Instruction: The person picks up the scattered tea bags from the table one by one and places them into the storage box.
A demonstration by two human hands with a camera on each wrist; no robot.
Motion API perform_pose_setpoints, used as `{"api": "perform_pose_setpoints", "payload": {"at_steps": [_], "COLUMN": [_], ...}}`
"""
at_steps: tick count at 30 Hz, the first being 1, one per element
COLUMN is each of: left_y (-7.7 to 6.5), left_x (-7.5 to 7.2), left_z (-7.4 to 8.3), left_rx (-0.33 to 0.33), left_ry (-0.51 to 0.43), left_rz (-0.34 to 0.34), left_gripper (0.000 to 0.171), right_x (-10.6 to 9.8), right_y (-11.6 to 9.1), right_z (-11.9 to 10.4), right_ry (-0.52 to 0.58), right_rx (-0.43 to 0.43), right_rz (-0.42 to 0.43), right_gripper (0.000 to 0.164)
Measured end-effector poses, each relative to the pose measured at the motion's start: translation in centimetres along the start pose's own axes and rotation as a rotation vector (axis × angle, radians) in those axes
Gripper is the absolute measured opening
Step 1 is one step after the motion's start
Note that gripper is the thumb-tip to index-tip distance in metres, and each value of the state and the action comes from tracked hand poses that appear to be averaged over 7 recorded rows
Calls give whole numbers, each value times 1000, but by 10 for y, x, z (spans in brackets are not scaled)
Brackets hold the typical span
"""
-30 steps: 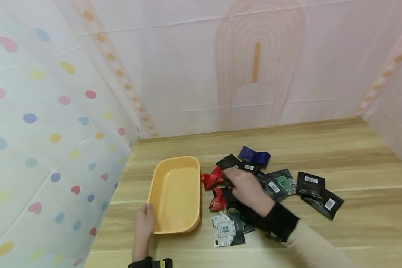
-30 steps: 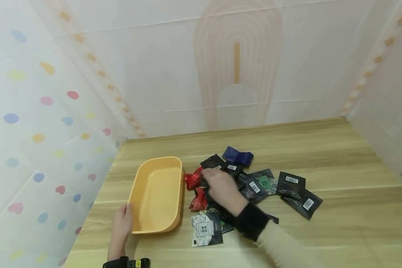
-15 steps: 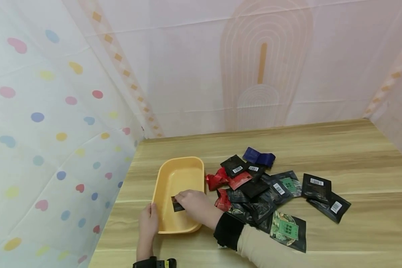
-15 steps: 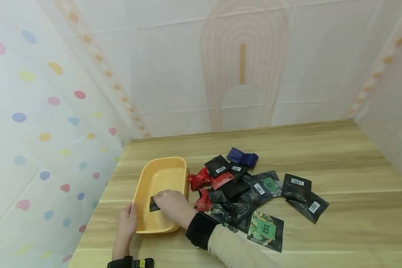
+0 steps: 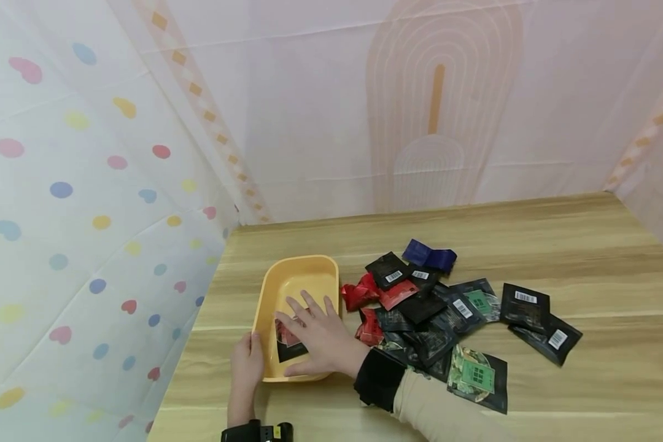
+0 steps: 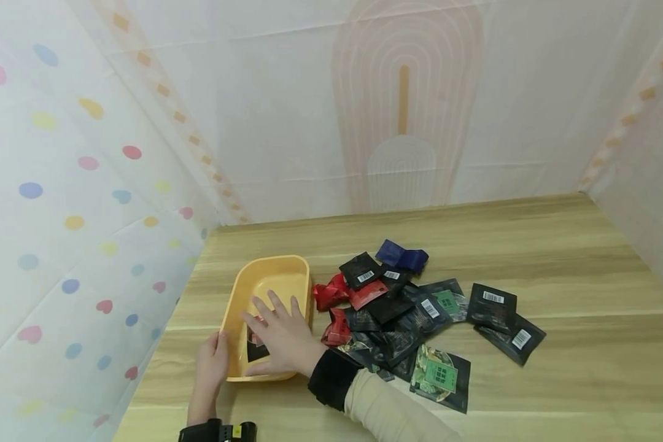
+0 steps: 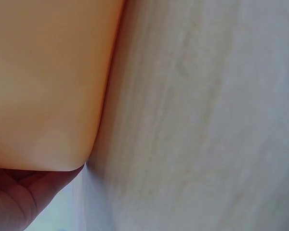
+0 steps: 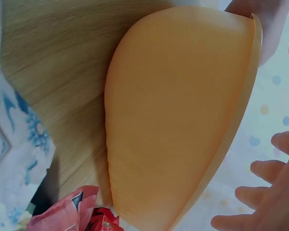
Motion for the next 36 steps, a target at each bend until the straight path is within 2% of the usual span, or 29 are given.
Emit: {"api": "perform_pose_setpoints", "payload": {"at_steps": [6,11,15,22,28,36], "left_y": [1,3,3,5,6,5], "left_x": [0,4,4,4,2,4], "left_z": [-2,-4,-6,-7,-10,-7], "left_rx": [-7,-22,-35,-44,-43,-21], "left_ry": [-6,-1,7,19,20,36], "left_rz": [-4,-25,-34,-48,-42,-37], "left_gripper": [32,36,38,40,41,41], "right_x": [2,1,-4,-16,-24,-23], "right_y": [-6,-17,-36,-84,-131,-191], "right_z": [11,33,59,117,158,202], "right_ry": [26,7,14,25,5,-63], "right_rx": [36,109,161,280,365,511], "right_rz": [-12,-39,-29,33,104,94], "right_gripper": [86,86,86,87,83,83]}}
Point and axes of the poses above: each hand's wrist, its own y-axis towards the middle knuckle, its own x-axis out of the palm, z = x × y, the point moved 7 cm from there along y, towards the middle knuckle, and after that the axes turned 5 degrees about -z, right-handed, at the moved point
